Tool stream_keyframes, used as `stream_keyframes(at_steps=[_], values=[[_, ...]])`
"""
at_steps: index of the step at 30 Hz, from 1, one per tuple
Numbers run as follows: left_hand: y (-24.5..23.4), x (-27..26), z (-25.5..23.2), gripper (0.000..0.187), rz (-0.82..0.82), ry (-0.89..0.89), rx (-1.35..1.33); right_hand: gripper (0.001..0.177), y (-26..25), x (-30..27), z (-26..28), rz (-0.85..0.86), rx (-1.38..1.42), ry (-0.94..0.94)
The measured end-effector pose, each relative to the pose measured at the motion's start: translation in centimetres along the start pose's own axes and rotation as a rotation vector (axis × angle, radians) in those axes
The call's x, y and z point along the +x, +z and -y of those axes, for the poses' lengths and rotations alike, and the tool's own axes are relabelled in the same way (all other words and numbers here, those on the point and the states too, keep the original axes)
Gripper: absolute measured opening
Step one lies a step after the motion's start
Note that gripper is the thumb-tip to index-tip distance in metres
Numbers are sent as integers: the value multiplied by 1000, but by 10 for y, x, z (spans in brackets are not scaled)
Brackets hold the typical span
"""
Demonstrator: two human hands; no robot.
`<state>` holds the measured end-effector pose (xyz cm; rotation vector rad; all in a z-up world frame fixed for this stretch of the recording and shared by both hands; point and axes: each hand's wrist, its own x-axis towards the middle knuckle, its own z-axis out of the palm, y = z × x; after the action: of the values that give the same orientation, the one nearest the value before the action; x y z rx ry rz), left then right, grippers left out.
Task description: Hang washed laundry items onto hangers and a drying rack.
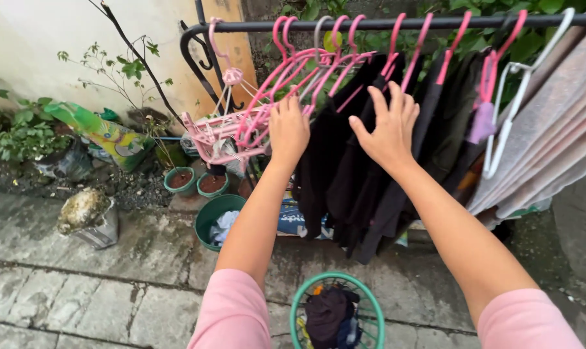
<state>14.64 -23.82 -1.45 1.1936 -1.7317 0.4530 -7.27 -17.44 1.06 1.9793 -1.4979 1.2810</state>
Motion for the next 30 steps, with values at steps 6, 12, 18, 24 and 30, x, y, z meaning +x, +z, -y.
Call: stream_keyframes(at_steps=[6, 12, 18, 24, 30], values=[[20, -2, 79, 15, 69, -44, -253, 57, 54, 22, 46, 166, -106, -244], [-44, 25, 124, 14, -147, -165, -170, 60, 90, 36, 63, 286, -39, -441], [-19, -37, 228, 15, -133, -510, -387, 66, 84, 31, 38, 673, -507, -263], [4, -93, 258, 16, -70, -480, -323, 46, 93, 5, 16, 422, -382, -406], [-3, -116, 226, 25, 24, -411, -283, 25, 104, -9, 74, 251, 56, -249]])
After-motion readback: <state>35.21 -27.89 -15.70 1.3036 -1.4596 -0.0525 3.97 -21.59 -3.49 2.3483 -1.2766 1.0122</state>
